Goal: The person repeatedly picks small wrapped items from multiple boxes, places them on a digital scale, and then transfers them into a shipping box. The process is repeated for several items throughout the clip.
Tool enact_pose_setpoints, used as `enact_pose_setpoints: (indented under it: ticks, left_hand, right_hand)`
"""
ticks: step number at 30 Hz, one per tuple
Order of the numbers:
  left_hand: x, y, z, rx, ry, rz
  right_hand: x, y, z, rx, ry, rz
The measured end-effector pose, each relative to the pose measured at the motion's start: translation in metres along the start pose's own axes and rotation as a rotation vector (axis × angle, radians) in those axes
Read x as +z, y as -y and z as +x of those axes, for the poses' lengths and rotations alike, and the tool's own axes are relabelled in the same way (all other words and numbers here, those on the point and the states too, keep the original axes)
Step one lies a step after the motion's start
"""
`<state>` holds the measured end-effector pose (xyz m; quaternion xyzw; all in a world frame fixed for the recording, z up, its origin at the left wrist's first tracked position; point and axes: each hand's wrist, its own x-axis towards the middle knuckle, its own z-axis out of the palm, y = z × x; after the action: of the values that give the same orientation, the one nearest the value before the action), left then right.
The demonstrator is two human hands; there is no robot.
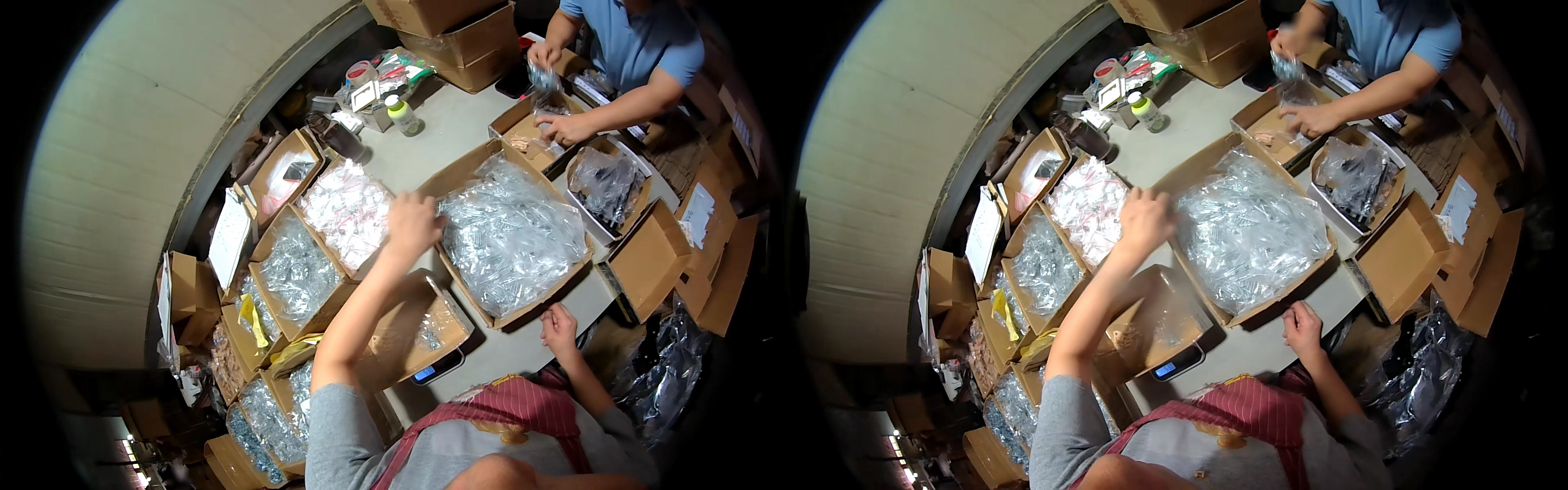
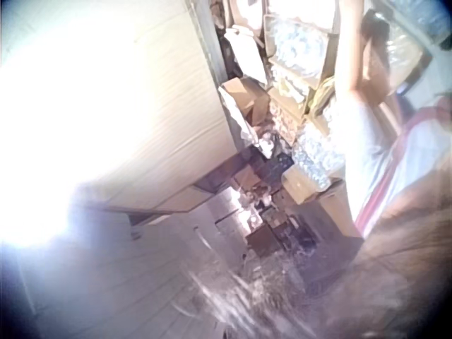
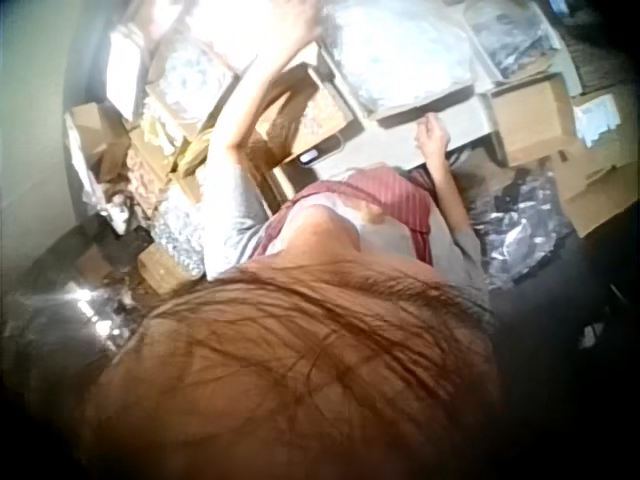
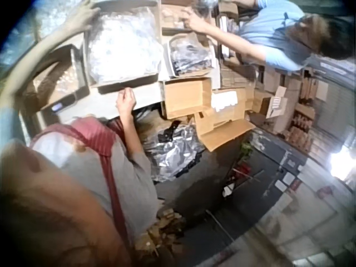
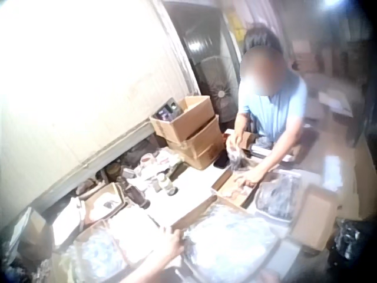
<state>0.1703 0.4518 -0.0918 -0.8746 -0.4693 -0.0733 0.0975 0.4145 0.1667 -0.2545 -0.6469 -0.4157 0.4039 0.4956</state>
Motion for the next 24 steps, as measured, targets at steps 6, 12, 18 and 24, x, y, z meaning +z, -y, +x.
enact_pose_setpoints:
  ticks: [6, 12, 18, 24]
  left_hand:
    - [0.019, -0.028, 0.014, 0.087, 0.244, 0.046]
    - [-0.003, 0.034, -0.042, -0.434, 0.112, -1.438]
    - [-0.079, 0.032, -0.186, -0.411, 0.318, -1.68]
    - [-0.093, 0.034, -0.328, -0.403, 0.012, -0.834]
  right_hand:
    - [0.002, 0.0, 0.0, -0.037, -0.003, -0.011]
    - [0.0, 0.002, 0.002, -0.051, 0.01, -0.044]
    - [0.009, -0.018, -0.026, 0.055, 0.051, 0.085]
    - [0.006, -0.025, -0.063, 0.008, 0.071, 0.081]
